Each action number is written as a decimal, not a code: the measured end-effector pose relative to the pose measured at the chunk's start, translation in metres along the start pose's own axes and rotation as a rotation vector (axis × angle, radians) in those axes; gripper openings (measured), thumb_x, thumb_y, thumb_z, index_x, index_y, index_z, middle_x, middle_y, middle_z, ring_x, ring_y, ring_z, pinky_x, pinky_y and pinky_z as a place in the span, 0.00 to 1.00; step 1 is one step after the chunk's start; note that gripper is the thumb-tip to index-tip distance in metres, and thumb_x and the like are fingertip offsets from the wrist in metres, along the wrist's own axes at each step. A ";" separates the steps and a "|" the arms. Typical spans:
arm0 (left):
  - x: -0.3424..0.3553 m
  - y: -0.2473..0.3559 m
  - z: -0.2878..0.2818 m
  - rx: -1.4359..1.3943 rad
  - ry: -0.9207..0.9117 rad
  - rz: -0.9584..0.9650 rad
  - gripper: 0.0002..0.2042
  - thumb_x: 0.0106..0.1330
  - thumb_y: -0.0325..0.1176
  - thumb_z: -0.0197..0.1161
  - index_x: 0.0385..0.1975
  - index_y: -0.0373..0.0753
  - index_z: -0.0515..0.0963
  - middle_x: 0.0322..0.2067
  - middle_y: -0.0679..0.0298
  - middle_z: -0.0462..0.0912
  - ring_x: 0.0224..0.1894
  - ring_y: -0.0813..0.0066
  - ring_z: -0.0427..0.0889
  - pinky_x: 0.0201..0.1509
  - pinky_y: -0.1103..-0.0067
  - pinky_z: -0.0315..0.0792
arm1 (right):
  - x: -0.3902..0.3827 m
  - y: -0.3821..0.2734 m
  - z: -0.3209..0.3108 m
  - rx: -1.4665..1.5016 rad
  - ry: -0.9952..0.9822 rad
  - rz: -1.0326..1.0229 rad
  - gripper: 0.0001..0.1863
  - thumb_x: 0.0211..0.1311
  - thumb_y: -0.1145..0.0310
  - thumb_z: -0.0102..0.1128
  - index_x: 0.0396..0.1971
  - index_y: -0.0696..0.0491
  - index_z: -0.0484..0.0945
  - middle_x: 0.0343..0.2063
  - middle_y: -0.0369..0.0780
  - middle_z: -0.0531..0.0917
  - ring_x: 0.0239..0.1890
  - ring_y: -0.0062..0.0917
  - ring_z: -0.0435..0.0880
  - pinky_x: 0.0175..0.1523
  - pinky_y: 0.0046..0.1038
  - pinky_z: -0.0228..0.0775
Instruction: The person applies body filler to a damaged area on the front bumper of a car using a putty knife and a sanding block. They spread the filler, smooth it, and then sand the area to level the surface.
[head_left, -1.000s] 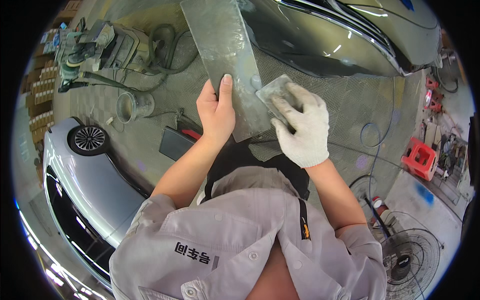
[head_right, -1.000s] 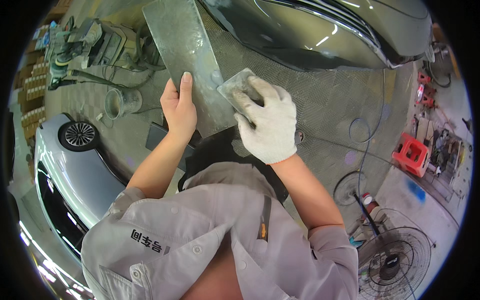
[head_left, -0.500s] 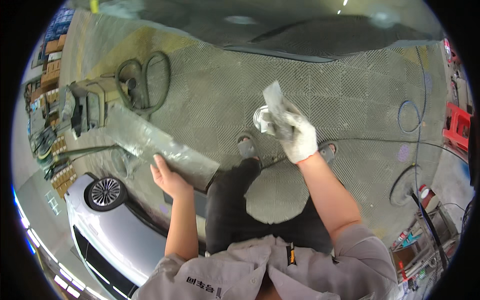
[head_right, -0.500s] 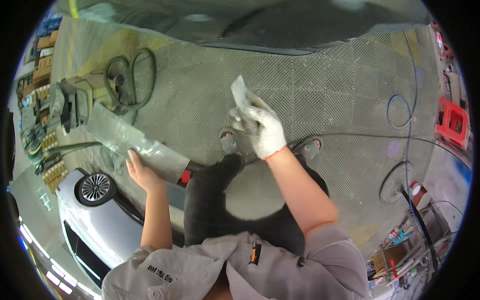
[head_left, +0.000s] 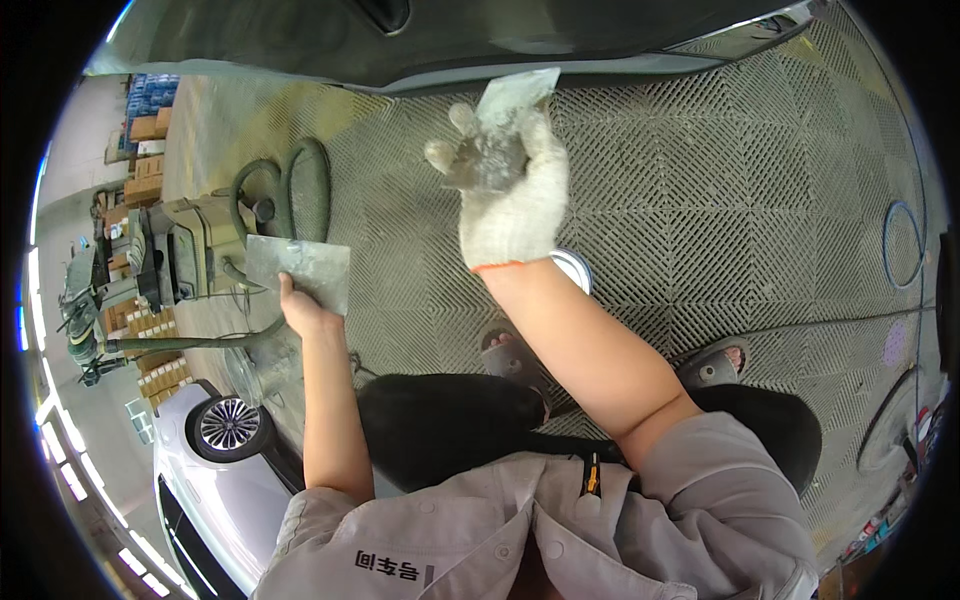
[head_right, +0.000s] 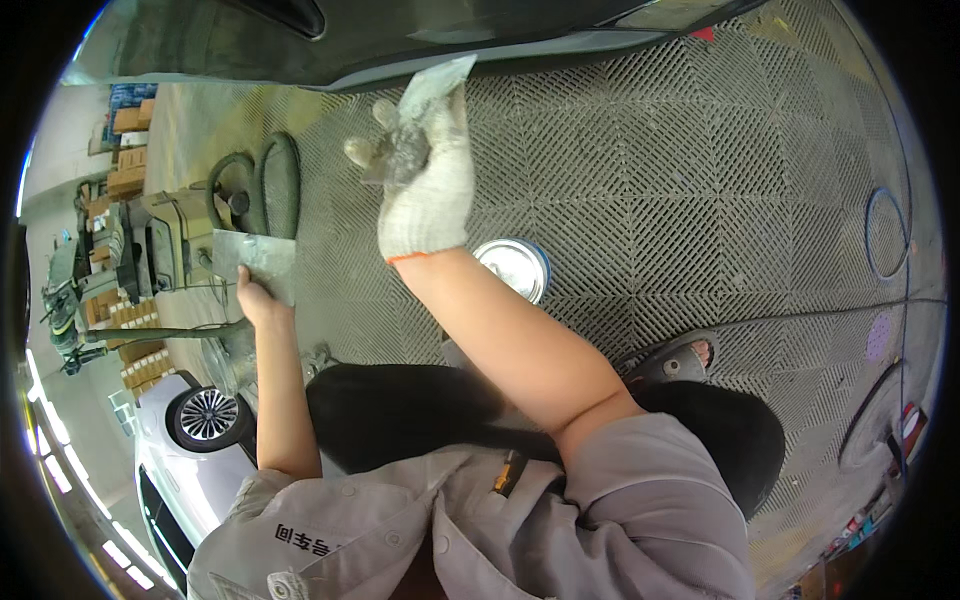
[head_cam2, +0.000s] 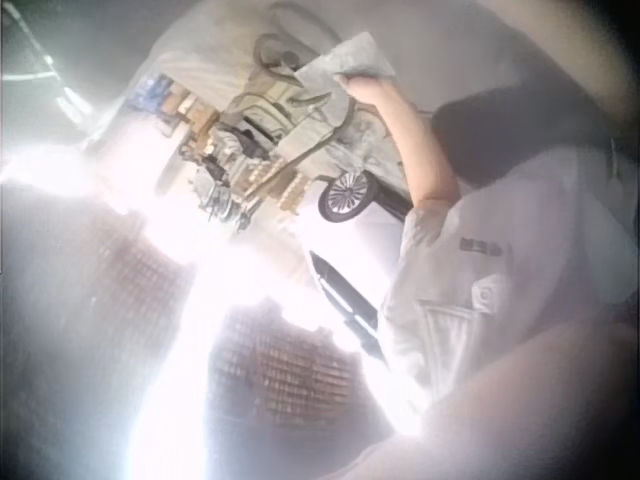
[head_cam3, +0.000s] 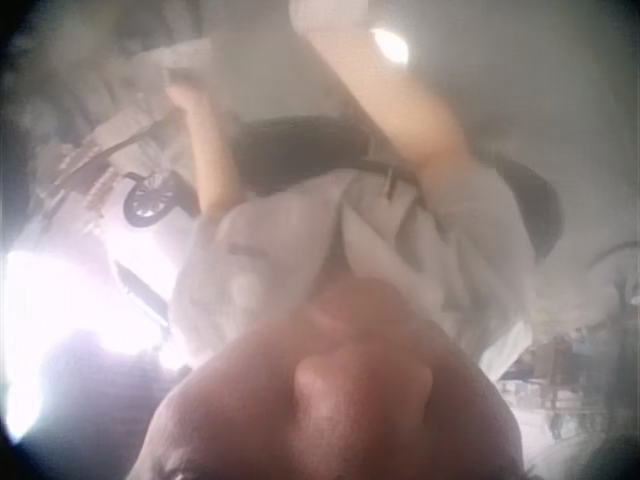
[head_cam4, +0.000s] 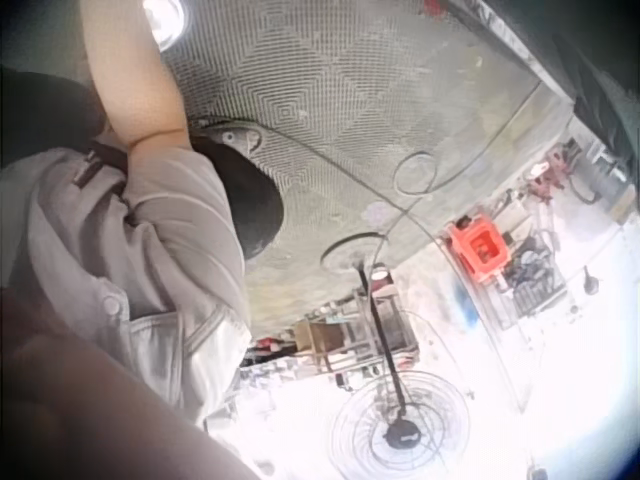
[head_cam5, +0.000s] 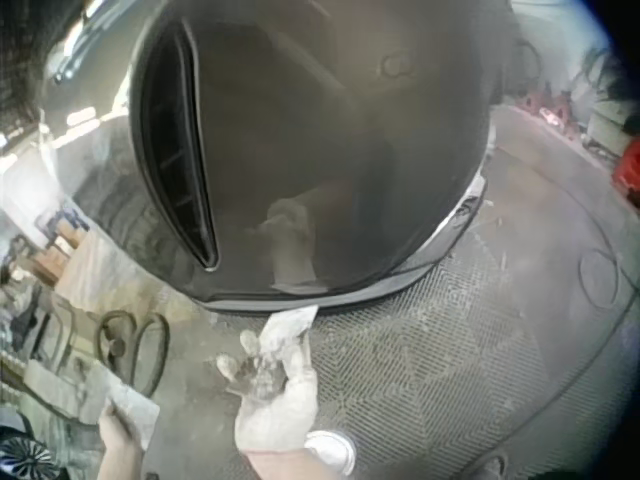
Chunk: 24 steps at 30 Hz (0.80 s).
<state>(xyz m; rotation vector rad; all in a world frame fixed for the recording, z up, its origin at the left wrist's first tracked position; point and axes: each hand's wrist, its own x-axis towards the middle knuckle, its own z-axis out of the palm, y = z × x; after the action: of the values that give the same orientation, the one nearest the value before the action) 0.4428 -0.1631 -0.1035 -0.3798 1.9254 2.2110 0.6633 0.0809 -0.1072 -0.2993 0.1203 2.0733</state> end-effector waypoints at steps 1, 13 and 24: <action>0.010 -0.006 0.003 -0.035 -0.024 -0.011 0.26 0.92 0.45 0.49 0.78 0.35 0.74 0.76 0.56 0.78 0.75 0.51 0.79 0.82 0.55 0.71 | 0.003 0.007 0.008 0.017 -0.005 -0.036 0.34 0.88 0.48 0.56 0.86 0.40 0.63 0.63 0.34 0.74 0.56 0.26 0.83 0.43 0.36 0.91; 0.074 -0.053 0.008 -0.011 0.011 -0.045 0.25 0.91 0.43 0.53 0.77 0.35 0.74 0.76 0.56 0.78 0.73 0.53 0.81 0.81 0.56 0.74 | 0.032 0.024 0.024 0.181 0.058 -0.124 0.32 0.88 0.56 0.57 0.86 0.35 0.63 0.62 0.34 0.75 0.52 0.25 0.83 0.40 0.35 0.90; 0.067 -0.054 0.015 0.124 0.044 -0.035 0.25 0.91 0.45 0.56 0.76 0.34 0.76 0.75 0.59 0.80 0.72 0.58 0.81 0.80 0.61 0.73 | 0.030 0.021 0.059 0.162 0.214 -0.133 0.21 0.90 0.58 0.53 0.73 0.48 0.70 0.56 0.40 0.73 0.46 0.30 0.83 0.44 0.40 0.89</action>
<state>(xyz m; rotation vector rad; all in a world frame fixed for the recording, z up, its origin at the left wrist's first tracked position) 0.3948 -0.1428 -0.1733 -0.4427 2.0490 2.0660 0.6213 0.1084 -0.0593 -0.4174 0.3853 1.8833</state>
